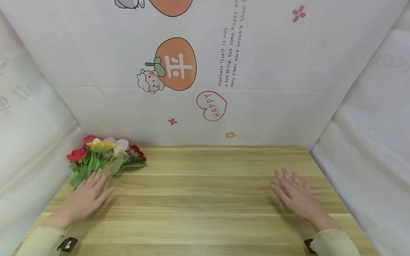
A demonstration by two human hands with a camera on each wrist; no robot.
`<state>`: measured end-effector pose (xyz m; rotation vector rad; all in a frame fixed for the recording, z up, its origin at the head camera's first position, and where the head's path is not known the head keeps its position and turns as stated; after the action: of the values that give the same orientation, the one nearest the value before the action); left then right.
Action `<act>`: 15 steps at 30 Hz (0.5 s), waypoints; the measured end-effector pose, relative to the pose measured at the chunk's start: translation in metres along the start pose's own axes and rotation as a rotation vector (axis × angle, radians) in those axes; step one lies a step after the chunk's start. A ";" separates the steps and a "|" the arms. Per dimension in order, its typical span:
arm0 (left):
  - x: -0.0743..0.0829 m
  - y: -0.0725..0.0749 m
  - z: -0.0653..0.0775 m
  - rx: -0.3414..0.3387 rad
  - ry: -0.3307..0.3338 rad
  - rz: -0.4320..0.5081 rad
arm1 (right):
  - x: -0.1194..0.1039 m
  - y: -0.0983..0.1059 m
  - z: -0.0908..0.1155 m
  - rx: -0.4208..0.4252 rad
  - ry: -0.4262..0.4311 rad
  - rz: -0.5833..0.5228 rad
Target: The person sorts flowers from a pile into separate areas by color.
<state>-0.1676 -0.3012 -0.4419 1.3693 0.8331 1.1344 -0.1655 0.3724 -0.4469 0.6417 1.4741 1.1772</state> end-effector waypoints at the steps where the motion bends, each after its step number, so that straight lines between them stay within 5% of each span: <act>1: -0.001 0.002 0.000 0.015 -0.014 -0.008 | -0.001 0.000 -0.001 0.001 0.008 -0.011; 15: -0.016 0.015 -0.012 0.155 -0.072 -0.057 | -0.011 0.000 -0.013 0.037 0.015 -0.158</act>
<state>-0.1859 -0.3149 -0.4310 1.4953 0.9172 0.9881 -0.1752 0.3583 -0.4432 0.5319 1.5338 1.0367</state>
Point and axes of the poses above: each hand's wrist, its own z-axis away from the middle knuckle, its own y-axis out of the back of the hand, x = y × z, the point moved 1 cm from there along -z, towards the middle knuckle, and after that the axes turned 9 degrees about -x, right-handed, at the moved point
